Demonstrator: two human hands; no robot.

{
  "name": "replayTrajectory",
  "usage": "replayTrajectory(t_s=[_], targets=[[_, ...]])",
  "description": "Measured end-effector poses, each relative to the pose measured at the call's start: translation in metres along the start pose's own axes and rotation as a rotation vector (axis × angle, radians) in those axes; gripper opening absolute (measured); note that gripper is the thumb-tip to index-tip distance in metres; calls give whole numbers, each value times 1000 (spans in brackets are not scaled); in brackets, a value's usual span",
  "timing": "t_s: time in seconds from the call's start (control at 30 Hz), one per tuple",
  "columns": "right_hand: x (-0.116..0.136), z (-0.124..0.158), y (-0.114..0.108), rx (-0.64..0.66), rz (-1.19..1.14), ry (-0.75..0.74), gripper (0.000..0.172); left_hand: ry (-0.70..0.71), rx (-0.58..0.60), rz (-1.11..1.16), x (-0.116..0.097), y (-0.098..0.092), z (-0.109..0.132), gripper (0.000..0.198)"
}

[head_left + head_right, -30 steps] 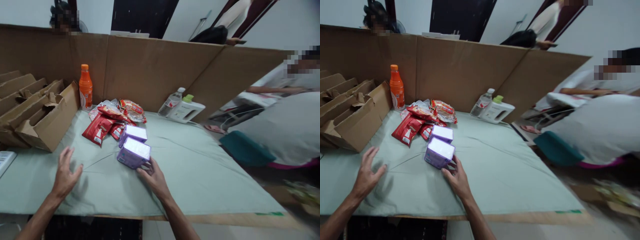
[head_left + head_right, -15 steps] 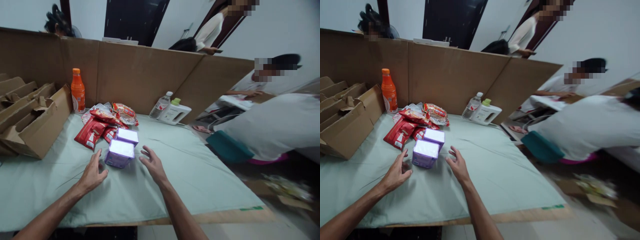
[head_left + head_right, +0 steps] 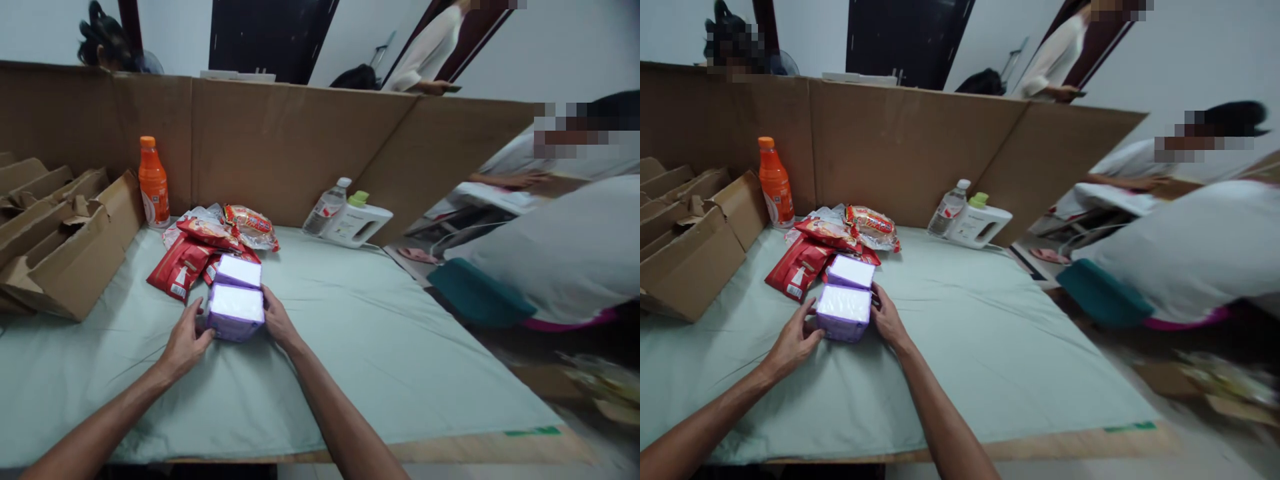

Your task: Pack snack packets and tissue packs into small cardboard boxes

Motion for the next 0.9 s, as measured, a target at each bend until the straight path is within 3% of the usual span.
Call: replayTrajectory(t_s=[0.17, 0.3, 0.4, 0.5, 0.6, 0.73, 0.83, 0.9], targets=[[5, 10, -2, 9, 15, 31, 54, 30, 15, 1, -8, 5, -8, 71], [18, 43, -2, 28, 33, 49, 54, 75, 41, 3, -12, -4, 11, 66], [20, 79, -14, -62, 124, 92, 52, 113, 25, -7, -15, -22, 38, 60], [15, 109, -14, -144, 269, 124, 44, 110, -84, -29, -13, -59, 67, 50], [10, 124, 26, -67, 355, 63, 44, 83, -261, -59, -9, -110, 98, 40], [16, 136, 122, 146, 357, -127, 30, 44, -506, -75, 0, -175, 142, 33], [29, 144, 190, 298, 336, -253, 23, 21, -621, -59, 3, -205, 166, 33], [41, 143, 222, 369, 300, -301, 23, 22, -623, -35, -6, -212, 174, 32]])
Point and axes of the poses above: each hand's wrist, its own z-axis away from the middle knuckle, its own y-axis out of the palm, x = y × z, the point moved 10 cm from there along -z, towards the middle knuckle, and after that the axes turned 11 degrees about x, right-handed, at the moved point
